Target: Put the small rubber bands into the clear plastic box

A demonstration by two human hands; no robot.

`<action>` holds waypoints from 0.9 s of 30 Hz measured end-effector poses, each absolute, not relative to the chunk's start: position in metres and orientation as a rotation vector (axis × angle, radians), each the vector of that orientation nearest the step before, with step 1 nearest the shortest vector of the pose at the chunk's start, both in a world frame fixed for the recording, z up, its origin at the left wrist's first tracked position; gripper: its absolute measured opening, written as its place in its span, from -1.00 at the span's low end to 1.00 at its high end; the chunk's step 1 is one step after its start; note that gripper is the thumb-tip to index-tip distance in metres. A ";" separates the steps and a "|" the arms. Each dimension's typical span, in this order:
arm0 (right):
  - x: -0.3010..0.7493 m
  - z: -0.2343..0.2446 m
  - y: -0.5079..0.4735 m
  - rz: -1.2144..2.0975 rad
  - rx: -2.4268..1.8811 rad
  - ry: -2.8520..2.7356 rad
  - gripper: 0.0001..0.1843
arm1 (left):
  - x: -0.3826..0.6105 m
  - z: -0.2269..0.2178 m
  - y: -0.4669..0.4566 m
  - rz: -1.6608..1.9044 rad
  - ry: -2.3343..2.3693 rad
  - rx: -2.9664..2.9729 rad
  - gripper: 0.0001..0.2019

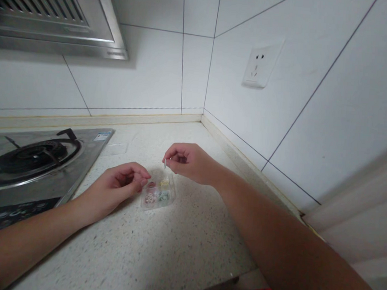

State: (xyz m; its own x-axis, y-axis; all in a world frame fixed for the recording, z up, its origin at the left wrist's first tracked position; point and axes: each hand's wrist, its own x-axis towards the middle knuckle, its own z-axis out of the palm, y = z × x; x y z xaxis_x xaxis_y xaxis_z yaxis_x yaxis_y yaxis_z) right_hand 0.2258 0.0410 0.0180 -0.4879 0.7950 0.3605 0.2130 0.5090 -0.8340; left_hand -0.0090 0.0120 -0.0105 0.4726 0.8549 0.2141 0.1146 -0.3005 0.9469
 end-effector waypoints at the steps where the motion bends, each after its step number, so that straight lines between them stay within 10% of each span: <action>1: 0.226 0.018 0.041 0.953 -0.827 -1.976 -0.86 | -0.009 -0.011 0.012 0.934 0.830 1.732 -0.81; 27: 0.227 0.019 0.041 0.910 -0.878 -2.001 -0.82 | -0.009 -0.008 0.010 0.916 0.859 1.762 -0.83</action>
State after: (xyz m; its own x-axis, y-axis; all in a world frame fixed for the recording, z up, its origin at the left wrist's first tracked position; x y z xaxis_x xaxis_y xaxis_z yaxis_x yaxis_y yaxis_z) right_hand 0.2273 0.0408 0.0194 -0.4785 0.8069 0.3464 0.2689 0.5102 -0.8169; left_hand -0.0090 0.0097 -0.0082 0.4751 0.8550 0.2081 0.1526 -0.3130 0.9374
